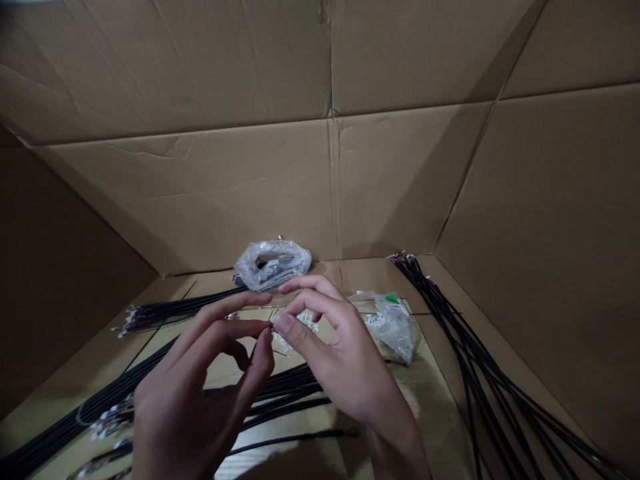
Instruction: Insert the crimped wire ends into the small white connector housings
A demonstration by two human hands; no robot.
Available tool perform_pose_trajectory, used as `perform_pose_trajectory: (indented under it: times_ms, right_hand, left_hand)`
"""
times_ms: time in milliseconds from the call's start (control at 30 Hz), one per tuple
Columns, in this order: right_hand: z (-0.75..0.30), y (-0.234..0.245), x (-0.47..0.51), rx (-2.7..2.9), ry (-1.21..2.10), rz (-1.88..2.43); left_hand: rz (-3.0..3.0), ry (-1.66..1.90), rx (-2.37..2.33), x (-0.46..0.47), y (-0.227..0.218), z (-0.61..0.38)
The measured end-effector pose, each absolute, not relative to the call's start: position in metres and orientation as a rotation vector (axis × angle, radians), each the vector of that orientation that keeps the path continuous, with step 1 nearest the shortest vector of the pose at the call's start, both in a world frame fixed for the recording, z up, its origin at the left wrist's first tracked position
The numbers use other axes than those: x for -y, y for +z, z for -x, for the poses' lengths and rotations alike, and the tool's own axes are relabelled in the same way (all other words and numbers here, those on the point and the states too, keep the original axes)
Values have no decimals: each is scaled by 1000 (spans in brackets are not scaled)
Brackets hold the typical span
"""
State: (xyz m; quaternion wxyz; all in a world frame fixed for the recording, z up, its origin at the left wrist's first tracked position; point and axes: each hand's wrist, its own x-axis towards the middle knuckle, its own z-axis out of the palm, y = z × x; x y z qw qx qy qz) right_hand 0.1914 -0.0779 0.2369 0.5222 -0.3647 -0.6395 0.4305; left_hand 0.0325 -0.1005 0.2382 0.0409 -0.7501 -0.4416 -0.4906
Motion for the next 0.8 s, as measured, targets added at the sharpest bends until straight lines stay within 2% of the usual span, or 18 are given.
perform_pose_trajectory:
  times_ms: [233, 567, 667, 800]
  right_hand:
    - [-184, 237, 83, 1429, 700, 1173]
    - [-190, 236, 86, 1484, 836, 1094]
    - [-195, 237, 86, 1504, 964, 979]
    - [-196, 238, 83, 1488, 1066, 887]
  left_hand:
    - [2179, -1550, 1312, 92, 233, -36]
    - [2251, -1545, 1347, 97, 232, -30]
    - [2302, -1692, 1440, 99, 233, -30]
    - [2263, -2168, 1610, 99, 237, -32]
